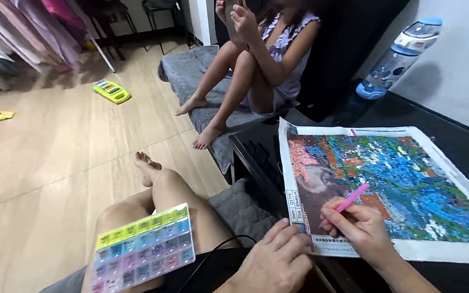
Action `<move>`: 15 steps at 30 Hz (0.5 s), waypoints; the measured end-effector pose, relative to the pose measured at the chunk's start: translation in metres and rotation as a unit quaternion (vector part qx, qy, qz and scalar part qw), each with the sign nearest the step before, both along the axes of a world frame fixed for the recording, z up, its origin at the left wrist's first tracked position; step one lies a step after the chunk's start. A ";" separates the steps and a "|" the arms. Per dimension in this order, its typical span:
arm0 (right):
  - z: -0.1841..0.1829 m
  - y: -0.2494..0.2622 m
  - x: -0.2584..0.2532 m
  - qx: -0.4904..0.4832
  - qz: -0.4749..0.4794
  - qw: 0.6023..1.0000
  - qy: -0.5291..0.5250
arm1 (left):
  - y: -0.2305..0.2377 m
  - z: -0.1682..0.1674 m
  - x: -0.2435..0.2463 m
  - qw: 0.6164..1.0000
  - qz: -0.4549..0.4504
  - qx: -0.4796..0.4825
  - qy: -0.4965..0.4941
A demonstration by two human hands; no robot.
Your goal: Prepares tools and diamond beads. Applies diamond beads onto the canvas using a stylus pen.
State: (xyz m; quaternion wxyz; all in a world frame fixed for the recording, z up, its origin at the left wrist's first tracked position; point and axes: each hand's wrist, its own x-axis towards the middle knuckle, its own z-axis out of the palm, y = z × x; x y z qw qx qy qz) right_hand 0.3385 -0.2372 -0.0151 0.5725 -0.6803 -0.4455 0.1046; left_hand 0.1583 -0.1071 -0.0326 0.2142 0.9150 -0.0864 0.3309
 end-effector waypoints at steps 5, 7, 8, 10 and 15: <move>0.001 0.002 -0.003 0.016 -0.008 1.000 0.004 | 0.036 -0.003 -0.077 0.991 0.114 -0.071 0.024; 0.000 0.002 -0.003 0.023 -0.005 1.000 0.001 | 0.053 -0.006 -0.112 0.976 0.185 -0.106 0.038; -0.001 0.002 -0.002 0.024 -0.003 1.000 -0.003 | 0.061 -0.008 -0.128 0.968 0.218 -0.121 0.037; -0.003 0.000 0.000 0.026 0.008 1.000 -0.010 | 0.072 -0.010 -0.158 0.943 0.285 -0.168 0.021; 0.056 0.028 -0.041 -0.046 0.016 0.991 0.121 | 0.084 -0.023 -0.212 0.869 0.416 -0.264 -0.051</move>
